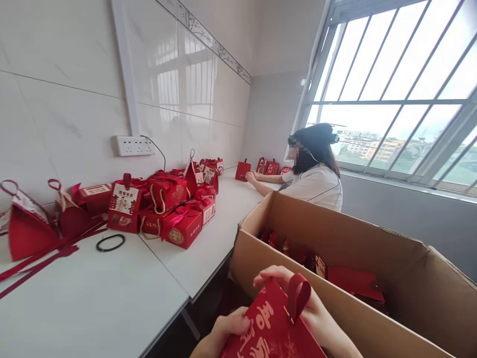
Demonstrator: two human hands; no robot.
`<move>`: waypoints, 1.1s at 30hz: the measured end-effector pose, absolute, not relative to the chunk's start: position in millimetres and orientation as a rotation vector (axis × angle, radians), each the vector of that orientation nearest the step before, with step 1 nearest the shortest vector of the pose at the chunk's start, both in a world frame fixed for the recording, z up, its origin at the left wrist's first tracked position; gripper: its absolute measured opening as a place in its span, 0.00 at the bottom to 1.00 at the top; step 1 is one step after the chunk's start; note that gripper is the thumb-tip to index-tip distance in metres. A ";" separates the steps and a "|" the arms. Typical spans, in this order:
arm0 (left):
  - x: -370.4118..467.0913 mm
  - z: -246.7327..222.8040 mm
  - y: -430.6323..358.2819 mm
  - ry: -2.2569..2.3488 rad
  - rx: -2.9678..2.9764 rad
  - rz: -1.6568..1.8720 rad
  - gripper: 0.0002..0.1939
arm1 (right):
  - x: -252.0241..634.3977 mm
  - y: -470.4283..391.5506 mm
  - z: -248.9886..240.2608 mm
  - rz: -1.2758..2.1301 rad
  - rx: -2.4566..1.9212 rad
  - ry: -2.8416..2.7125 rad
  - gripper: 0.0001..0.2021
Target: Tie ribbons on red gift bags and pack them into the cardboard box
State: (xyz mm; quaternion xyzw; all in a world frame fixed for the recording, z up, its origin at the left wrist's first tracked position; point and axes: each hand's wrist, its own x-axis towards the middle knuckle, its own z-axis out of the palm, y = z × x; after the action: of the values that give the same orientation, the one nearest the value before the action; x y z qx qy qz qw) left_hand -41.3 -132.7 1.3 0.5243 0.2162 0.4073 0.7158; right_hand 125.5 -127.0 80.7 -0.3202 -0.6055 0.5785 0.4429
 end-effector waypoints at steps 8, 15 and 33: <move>13.2 53.1 -109.5 0.564 1.610 0.860 0.22 | 220.0 -153.4 88.7 1.028 -0.921 -1.401 0.12; 53.4 37.5 -57.4 0.899 2.574 1.515 0.16 | 293.4 -162.8 159.1 0.444 -1.211 -0.887 0.19; 61.9 12.0 -39.9 1.045 2.669 1.560 0.30 | 391.6 -3.0 110.4 0.059 -2.207 -1.360 0.07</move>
State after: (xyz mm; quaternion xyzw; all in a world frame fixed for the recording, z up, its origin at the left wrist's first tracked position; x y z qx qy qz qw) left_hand 61.9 -39.9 12.0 0.8164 0.3197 0.4771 -0.0608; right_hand 391.6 -3.0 110.4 -0.8193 -0.5049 0.0218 0.2707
